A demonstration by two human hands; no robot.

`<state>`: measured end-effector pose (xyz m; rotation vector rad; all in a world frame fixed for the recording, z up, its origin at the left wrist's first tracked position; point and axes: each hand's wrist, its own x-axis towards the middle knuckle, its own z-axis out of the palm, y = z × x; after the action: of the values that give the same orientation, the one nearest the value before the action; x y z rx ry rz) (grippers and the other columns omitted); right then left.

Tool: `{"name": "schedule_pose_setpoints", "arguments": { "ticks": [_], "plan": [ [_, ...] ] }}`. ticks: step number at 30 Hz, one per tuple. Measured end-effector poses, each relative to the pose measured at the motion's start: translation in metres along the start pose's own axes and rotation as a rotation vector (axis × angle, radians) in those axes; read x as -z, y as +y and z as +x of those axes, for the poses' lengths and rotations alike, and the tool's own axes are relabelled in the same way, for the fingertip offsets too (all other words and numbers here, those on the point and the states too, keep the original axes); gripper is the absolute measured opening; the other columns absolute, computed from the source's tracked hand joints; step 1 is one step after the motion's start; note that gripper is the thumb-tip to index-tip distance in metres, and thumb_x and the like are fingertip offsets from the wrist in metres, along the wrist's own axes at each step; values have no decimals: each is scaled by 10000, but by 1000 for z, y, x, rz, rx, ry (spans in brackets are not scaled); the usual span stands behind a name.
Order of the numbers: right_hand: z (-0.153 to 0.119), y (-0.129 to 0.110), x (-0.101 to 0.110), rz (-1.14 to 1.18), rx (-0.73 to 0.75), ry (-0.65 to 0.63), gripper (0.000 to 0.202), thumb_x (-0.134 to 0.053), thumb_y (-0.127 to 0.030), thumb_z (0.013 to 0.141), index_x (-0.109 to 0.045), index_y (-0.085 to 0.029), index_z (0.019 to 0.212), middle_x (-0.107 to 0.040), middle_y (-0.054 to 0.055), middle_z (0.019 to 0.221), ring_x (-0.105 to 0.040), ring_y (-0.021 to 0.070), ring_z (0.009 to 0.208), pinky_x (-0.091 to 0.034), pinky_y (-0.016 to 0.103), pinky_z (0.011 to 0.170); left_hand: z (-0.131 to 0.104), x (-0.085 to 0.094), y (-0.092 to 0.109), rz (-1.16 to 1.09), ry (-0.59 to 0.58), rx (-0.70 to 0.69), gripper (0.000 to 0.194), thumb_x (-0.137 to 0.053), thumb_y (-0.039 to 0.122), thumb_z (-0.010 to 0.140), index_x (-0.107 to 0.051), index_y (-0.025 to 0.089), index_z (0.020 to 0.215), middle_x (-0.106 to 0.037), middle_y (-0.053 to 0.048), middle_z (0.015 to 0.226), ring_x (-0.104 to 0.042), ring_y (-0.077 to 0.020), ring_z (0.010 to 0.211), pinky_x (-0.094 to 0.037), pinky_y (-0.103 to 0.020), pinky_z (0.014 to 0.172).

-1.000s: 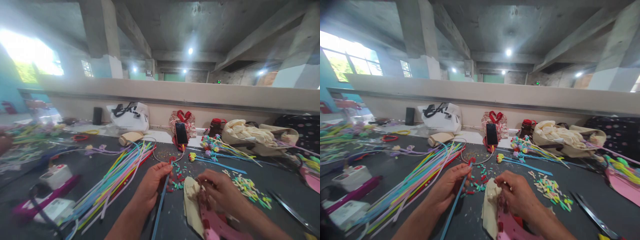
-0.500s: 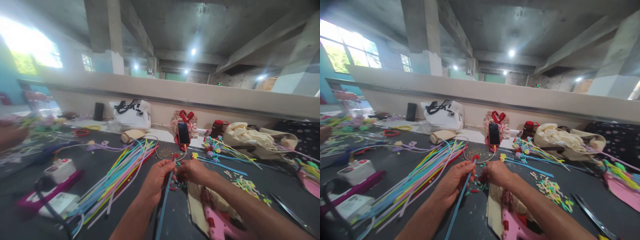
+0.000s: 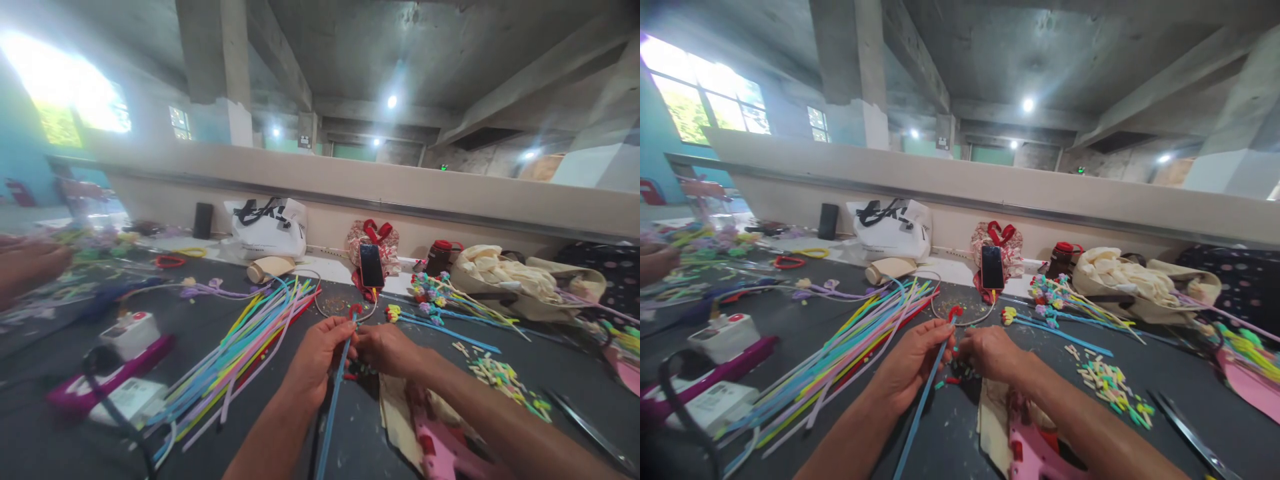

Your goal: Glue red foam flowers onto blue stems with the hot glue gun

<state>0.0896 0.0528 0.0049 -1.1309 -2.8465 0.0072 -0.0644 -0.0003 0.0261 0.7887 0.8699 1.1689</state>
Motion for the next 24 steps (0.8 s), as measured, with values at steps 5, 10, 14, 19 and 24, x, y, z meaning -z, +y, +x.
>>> {"name": "schedule_pose_setpoints", "arguments": {
  "ticks": [5, 10, 14, 19, 24],
  "plan": [
    [3, -3, -4, 77, -65, 50, 162, -491, -128, 709, -624, -190, 778, -652, 38, 805, -579, 140, 649, -312, 211, 523, 1, 1, -2, -3, -9, 11, 177, -642, 285, 623, -518, 159, 631, -546, 44, 518, -437, -40, 369, -312, -146, 360],
    [-5, 0, 7, 236, -165, 129, 176, -488, -92, 662, -607, -177, 760, -635, 6, 664, -561, 124, 596, -339, 190, 512, 1, 2, -1, -9, 16, -26, 174, -647, 269, 627, -521, 148, 637, -547, 36, 540, -460, -39, 397, -310, -140, 377],
    [-17, -5, 17, 400, -175, 144, 150, -518, -135, 683, -617, -178, 787, -638, -13, 678, -558, 110, 596, -379, 181, 540, 1, 1, -2, -13, 8, -27, 205, -666, 293, 604, -525, 148, 641, -542, 35, 531, -457, -45, 399, -309, -144, 374],
    [-26, -11, 20, 556, -243, 181, 112, -507, -180, 719, -616, -157, 705, -578, -28, 574, -514, 98, 531, -368, 172, 488, 2, -1, -7, 31, -1, 3, 248, -684, 340, 578, -537, 148, 633, -530, 40, 493, -418, -49, 370, -329, -167, 374],
    [-39, -20, 22, 743, -313, 247, 122, -492, -201, 730, -583, -154, 662, -507, -43, 545, -441, 82, 495, -328, 170, 458, 2, -4, -18, 48, -57, 19, 236, -689, 330, 591, -563, 140, 651, -564, 22, 535, -471, -60, 434, -368, -182, 449]
  ]
}}
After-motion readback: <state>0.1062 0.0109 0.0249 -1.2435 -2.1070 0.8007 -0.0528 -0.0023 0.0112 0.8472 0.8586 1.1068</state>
